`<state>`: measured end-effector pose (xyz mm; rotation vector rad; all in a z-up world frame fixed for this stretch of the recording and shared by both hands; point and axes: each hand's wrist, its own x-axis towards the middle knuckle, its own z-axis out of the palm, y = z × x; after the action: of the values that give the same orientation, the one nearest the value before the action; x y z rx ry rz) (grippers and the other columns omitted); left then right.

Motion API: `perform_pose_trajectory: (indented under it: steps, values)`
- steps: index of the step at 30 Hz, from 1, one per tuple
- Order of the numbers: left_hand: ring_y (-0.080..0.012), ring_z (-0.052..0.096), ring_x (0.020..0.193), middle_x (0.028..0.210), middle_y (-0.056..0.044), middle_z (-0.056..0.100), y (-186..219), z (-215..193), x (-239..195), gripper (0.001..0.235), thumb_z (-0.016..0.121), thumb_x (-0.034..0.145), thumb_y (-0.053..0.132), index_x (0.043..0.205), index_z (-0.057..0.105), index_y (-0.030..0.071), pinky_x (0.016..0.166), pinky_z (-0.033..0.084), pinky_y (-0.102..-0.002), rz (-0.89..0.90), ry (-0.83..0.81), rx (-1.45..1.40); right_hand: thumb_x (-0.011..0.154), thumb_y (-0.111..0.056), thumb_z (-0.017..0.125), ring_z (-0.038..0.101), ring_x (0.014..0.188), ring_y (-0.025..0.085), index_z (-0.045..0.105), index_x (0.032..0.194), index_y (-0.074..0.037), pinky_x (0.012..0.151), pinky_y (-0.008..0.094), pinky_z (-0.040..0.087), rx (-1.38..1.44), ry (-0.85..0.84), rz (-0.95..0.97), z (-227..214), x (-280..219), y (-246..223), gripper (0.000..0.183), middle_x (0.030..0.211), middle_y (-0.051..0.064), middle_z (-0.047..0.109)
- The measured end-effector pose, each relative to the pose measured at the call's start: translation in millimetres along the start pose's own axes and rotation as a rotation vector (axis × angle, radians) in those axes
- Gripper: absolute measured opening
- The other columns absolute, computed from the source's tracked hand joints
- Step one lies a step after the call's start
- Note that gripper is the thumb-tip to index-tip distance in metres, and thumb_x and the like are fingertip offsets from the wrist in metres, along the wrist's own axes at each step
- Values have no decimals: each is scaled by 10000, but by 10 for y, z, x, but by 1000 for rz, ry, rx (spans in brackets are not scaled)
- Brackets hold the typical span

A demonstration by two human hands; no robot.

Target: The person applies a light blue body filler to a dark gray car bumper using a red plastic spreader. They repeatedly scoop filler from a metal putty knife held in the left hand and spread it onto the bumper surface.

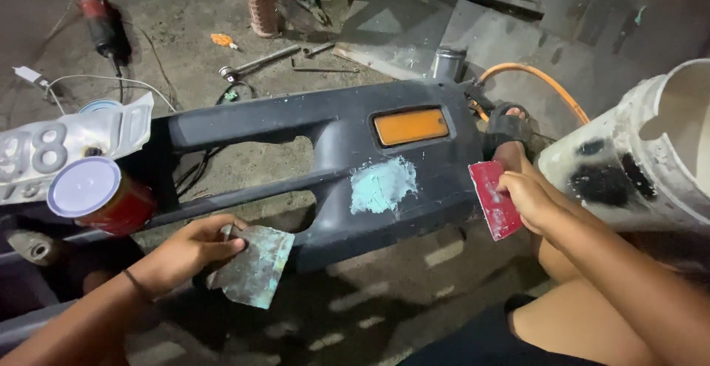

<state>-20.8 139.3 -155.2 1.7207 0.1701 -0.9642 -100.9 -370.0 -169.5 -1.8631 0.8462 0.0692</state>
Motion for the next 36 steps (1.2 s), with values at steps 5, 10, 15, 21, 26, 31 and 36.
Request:
perform_pose_trajectory:
  steps: [5, 10, 15, 21, 26, 31, 36]
  values:
    - [-207, 548, 660, 757, -115, 629, -261, -138, 80, 98, 695, 959, 106, 1010, 723, 27, 568, 373, -298, 26, -167, -6, 914, -164, 494, 581, 718, 325, 455, 911, -88, 630, 402, 404, -23, -112, 310, -200, 518, 333, 85, 845, 159, 533]
    - [-167, 469, 627, 718, -90, 575, -284, -127, 105, 132, 725, 945, 133, 1058, 740, 66, 536, 296, -272, -6, -102, 92, 930, -194, 502, 640, 810, 385, 520, 998, -50, 665, 428, 423, -107, -103, 297, -218, 477, 346, 161, 937, 219, 601]
    - [-198, 589, 693, 794, -113, 636, -429, -165, 97, 55, 657, 978, 25, 1023, 681, 5, 581, 426, -285, 12, -184, -158, 883, -140, 481, 472, 602, 253, 343, 808, -140, 621, 397, 370, -44, -133, 366, -217, 466, 250, 157, 709, 79, 390]
    - [-204, 473, 544, 682, -91, 542, -260, -8, -53, 138, 670, 969, 111, 1100, 642, 77, 446, 363, -323, -8, -26, -101, 886, -127, 484, 609, 700, 416, 522, 1033, 18, 634, 455, 450, -212, -311, 476, -286, 701, -101, 210, 855, 267, 590]
    - [-129, 554, 808, 881, -34, 647, 101, 164, -464, 222, 708, 945, 237, 1135, 720, 125, 752, 442, -261, 29, 90, 232, 791, -73, 530, 510, 565, 354, 465, 798, -71, 461, 426, 349, -372, -266, 117, -223, 1132, -263, 65, 762, 183, 481]
    - [-94, 575, 749, 789, 2, 669, 489, 335, -1075, 173, 695, 951, 268, 1042, 714, 123, 698, 454, -271, 76, 145, 499, 901, -82, 518, 591, 585, 365, 483, 887, -76, 484, 404, 394, -246, -422, 20, 6, 450, -1016, 38, 788, 196, 558]
    - [-130, 574, 648, 772, -24, 665, 934, 170, -1492, 138, 743, 912, 159, 1000, 783, 61, 541, 448, -284, 279, 154, 458, 933, -96, 492, 695, 768, 311, 652, 1181, -92, 641, 390, 499, -299, -516, -32, 149, -514, -1612, 295, 991, 173, 729]
